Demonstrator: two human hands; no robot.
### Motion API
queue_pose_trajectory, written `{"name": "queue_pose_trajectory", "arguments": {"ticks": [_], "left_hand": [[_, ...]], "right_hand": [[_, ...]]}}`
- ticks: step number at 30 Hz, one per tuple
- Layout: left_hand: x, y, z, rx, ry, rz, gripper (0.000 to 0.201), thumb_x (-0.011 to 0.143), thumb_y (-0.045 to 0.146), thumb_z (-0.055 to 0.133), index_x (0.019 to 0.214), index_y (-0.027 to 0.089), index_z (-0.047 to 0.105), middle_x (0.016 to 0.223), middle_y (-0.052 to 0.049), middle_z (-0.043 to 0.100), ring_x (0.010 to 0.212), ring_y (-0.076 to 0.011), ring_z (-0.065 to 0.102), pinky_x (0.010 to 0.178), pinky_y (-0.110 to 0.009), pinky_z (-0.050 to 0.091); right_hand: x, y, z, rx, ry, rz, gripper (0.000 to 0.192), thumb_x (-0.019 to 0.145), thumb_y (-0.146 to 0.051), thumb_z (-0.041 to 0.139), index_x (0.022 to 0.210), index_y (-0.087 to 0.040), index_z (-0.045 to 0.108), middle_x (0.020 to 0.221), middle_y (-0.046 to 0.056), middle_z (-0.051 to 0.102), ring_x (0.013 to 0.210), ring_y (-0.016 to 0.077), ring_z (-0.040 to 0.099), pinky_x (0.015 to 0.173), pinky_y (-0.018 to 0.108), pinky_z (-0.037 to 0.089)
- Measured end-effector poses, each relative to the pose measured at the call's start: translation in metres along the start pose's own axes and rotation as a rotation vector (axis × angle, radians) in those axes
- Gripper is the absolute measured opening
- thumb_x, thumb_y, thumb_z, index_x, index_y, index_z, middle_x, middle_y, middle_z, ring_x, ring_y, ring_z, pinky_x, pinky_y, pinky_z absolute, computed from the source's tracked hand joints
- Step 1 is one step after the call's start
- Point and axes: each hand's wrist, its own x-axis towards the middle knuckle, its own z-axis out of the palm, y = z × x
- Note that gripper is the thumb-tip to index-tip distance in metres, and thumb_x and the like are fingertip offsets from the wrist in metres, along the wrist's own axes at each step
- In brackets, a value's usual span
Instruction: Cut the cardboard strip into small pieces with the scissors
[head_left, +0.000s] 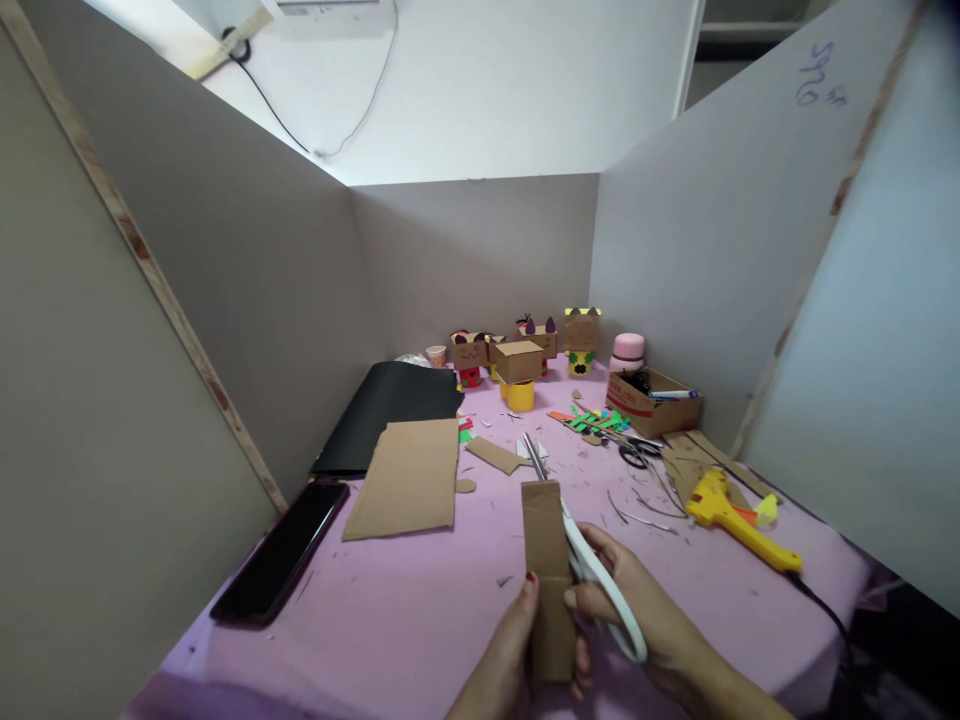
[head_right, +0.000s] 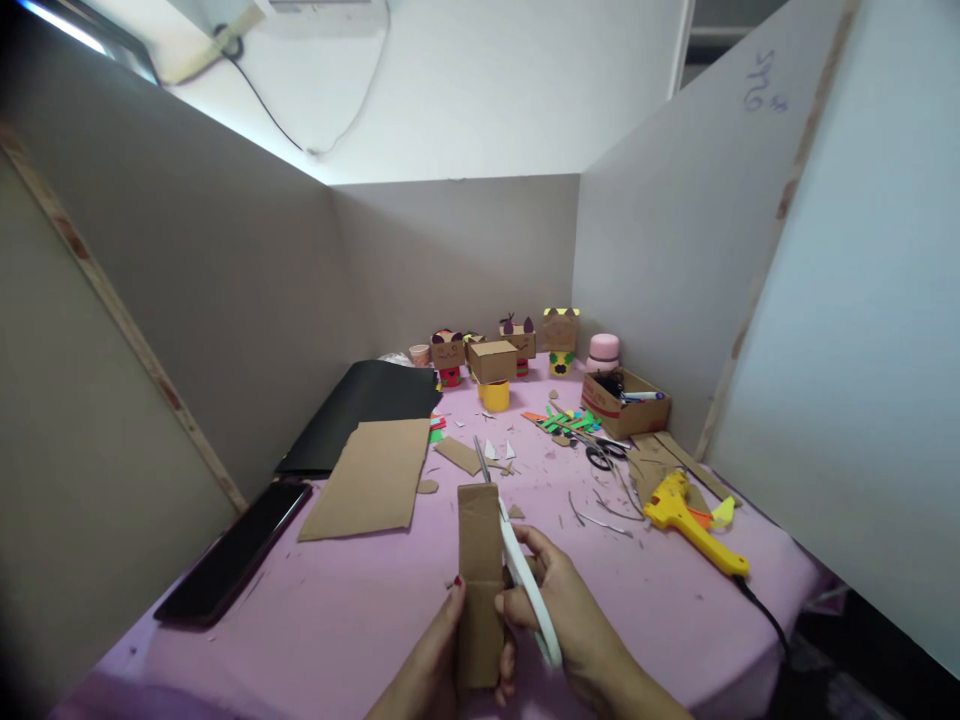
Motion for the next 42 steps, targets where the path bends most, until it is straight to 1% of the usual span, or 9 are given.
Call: {"name": "queue_pose_trajectory", "arguments": {"ticks": [3, 7, 11, 16, 21, 28, 33, 38, 42], "left_hand": [[-0.006, 0.018, 0.007, 0.102, -0.01, 0.002, 0.066, 0.082, 0.067, 0.031, 0.087, 0.011, 0.067, 0.06, -0.007, 0.067, 0.057, -0.0183, 0.063, 0.058, -0.028, 0.047], [-0.011, 0.037, 0.008, 0.429, 0.115, 0.378, 0.028, 0.086, 0.041, 0.051, 0.093, 0.016, 0.064, 0.099, -0.009, 0.069, 0.098, -0.024, 0.059, 0.087, -0.033, 0.044], [-0.015, 0.032, 0.009, 0.581, 0.23, 0.445, 0.021, 0.089, 0.037, 0.046, 0.091, 0.019, 0.056, 0.096, -0.008, 0.067, 0.085, -0.0215, 0.058, 0.079, -0.031, 0.045], [-0.016, 0.012, 0.021, 0.579, 0.318, 0.438, 0.023, 0.091, 0.04, 0.039, 0.088, 0.021, 0.051, 0.089, -0.008, 0.065, 0.082, -0.0225, 0.057, 0.073, -0.03, 0.042], [-0.013, 0.001, 0.023, 0.594, 0.392, 0.467, 0.025, 0.089, 0.045, 0.038, 0.083, 0.023, 0.047, 0.076, -0.004, 0.06, 0.071, -0.0216, 0.054, 0.069, -0.03, 0.041], [-0.013, -0.005, 0.02, 0.58, 0.384, 0.491, 0.025, 0.089, 0.045, 0.039, 0.083, 0.023, 0.048, 0.076, -0.003, 0.058, 0.072, -0.0213, 0.053, 0.072, -0.029, 0.041], [-0.014, -0.004, 0.021, 0.581, 0.383, 0.468, 0.025, 0.091, 0.043, 0.037, 0.082, 0.023, 0.049, 0.075, -0.003, 0.058, 0.072, -0.0205, 0.052, 0.074, -0.029, 0.041], [-0.015, -0.001, 0.02, 0.535, 0.317, 0.5, 0.025, 0.091, 0.04, 0.039, 0.094, 0.02, 0.054, 0.095, -0.009, 0.066, 0.092, -0.0236, 0.057, 0.077, -0.03, 0.042], [-0.015, 0.0, 0.017, 0.54, 0.261, 0.505, 0.027, 0.091, 0.039, 0.039, 0.097, 0.018, 0.054, 0.097, -0.011, 0.068, 0.099, -0.0256, 0.058, 0.076, -0.031, 0.044]], "right_hand": [[0.002, 0.0, -0.003, -0.078, 0.04, -0.045, 0.059, 0.057, -0.009, 0.06, 0.113, -0.018, 0.045, 0.064, -0.006, 0.064, 0.035, 0.0094, 0.054, 0.035, 0.021, 0.045], [0.01, 0.003, -0.011, -0.159, 0.105, -0.125, 0.06, 0.053, -0.002, 0.062, 0.109, -0.02, 0.051, 0.077, -0.003, 0.068, 0.057, 0.012, 0.061, 0.056, 0.023, 0.049], [0.015, 0.013, -0.019, -0.202, 0.133, -0.158, 0.059, 0.053, -0.004, 0.067, 0.109, -0.019, 0.054, 0.082, 0.001, 0.07, 0.066, 0.0172, 0.063, 0.067, 0.03, 0.05], [0.005, 0.017, -0.019, -0.201, 0.124, -0.176, 0.055, 0.057, -0.005, 0.07, 0.107, -0.021, 0.055, 0.086, 0.003, 0.071, 0.082, 0.0223, 0.066, 0.071, 0.031, 0.052], [-0.006, 0.011, -0.015, -0.189, 0.161, -0.182, 0.053, 0.062, -0.018, 0.078, 0.109, -0.023, 0.054, 0.092, 0.005, 0.071, 0.089, 0.024, 0.066, 0.081, 0.035, 0.051], [-0.005, 0.014, -0.013, -0.148, 0.19, -0.191, 0.052, 0.057, -0.027, 0.083, 0.102, -0.024, 0.057, 0.085, 0.003, 0.07, 0.098, 0.0264, 0.062, 0.081, 0.034, 0.05], [-0.004, 0.017, -0.014, -0.13, 0.189, -0.199, 0.056, 0.057, -0.027, 0.084, 0.104, -0.023, 0.054, 0.086, 0.004, 0.069, 0.092, 0.0259, 0.064, 0.073, 0.032, 0.051], [-0.005, 0.018, -0.012, -0.133, 0.205, -0.196, 0.057, 0.06, -0.026, 0.083, 0.106, -0.024, 0.049, 0.075, -0.001, 0.067, 0.07, 0.0203, 0.066, 0.061, 0.028, 0.049], [-0.004, 0.019, -0.011, -0.127, 0.218, -0.211, 0.057, 0.06, -0.025, 0.082, 0.105, -0.024, 0.046, 0.071, -0.002, 0.066, 0.062, 0.0182, 0.064, 0.06, 0.028, 0.048]]}}
